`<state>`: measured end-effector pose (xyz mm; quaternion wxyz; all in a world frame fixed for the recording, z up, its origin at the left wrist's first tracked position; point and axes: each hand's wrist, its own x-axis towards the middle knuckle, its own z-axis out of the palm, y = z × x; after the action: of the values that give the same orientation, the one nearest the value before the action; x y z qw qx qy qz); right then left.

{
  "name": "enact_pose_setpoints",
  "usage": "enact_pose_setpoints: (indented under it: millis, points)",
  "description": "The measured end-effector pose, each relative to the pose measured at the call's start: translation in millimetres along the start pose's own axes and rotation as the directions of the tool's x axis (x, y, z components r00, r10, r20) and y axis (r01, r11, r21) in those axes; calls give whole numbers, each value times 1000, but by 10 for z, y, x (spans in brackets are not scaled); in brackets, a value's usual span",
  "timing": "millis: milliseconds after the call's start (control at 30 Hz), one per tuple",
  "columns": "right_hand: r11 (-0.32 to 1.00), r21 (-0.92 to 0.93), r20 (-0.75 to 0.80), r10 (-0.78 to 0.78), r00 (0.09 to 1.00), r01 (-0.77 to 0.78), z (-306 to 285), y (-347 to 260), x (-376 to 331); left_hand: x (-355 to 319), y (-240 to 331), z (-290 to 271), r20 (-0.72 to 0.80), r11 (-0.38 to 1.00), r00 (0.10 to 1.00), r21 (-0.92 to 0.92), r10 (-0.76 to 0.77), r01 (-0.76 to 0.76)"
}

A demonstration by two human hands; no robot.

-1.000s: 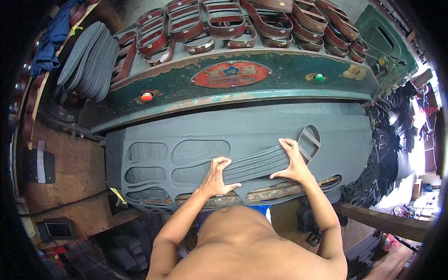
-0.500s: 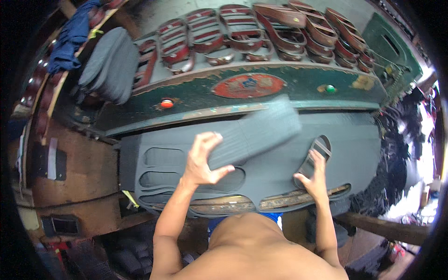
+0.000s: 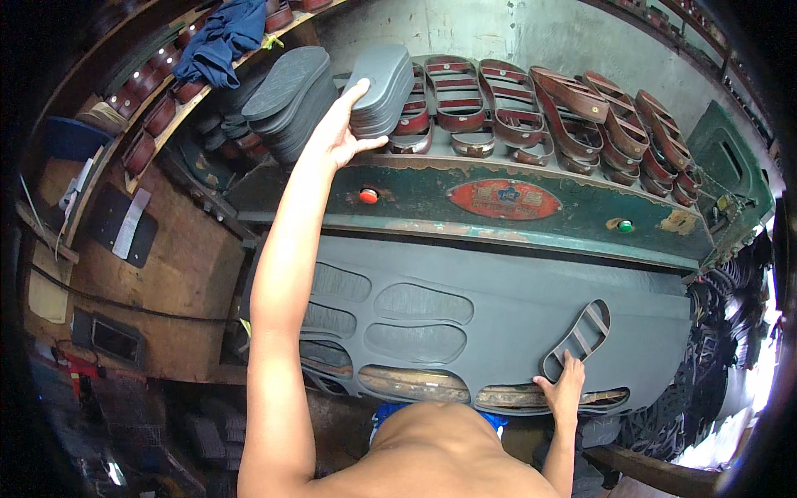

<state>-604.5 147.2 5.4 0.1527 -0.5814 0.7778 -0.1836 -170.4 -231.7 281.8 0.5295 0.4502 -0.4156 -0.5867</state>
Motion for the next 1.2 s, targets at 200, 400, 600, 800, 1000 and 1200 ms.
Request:
enact_pose_setpoints:
  millis: [200, 400, 600, 800, 1000, 1200]
  points:
    - [998, -57, 34, -14, 999, 15, -22, -31, 92, 100, -17, 27, 34, 999, 999, -30, -13, 14]
    - [999, -31, 50, -11, 999, 13, -50, -40, 113, -46, -86, -10, 78, 995, 997, -101, 10, -2]
    - [993, -110, -13, 38, 999, -40, -84, -272, 91, -381, -228, 7, 98, 977, 994, -210, 42, -21]
    - [960, 276, -49, -26, 998, 39, -121, -749, 140, -983, -573, 45, 286, 847, 957, -496, -49, 192]
    - [911, 408, 69, -87, 994, 52, -11, -990, 137, -1345, -788, 102, 346, 900, 938, -401, -24, 171]
    - [149, 981, 161, -237, 958, -128, 256, -955, 181, -1862, -1730, 224, 381, 736, 813, 366, 439, -569]
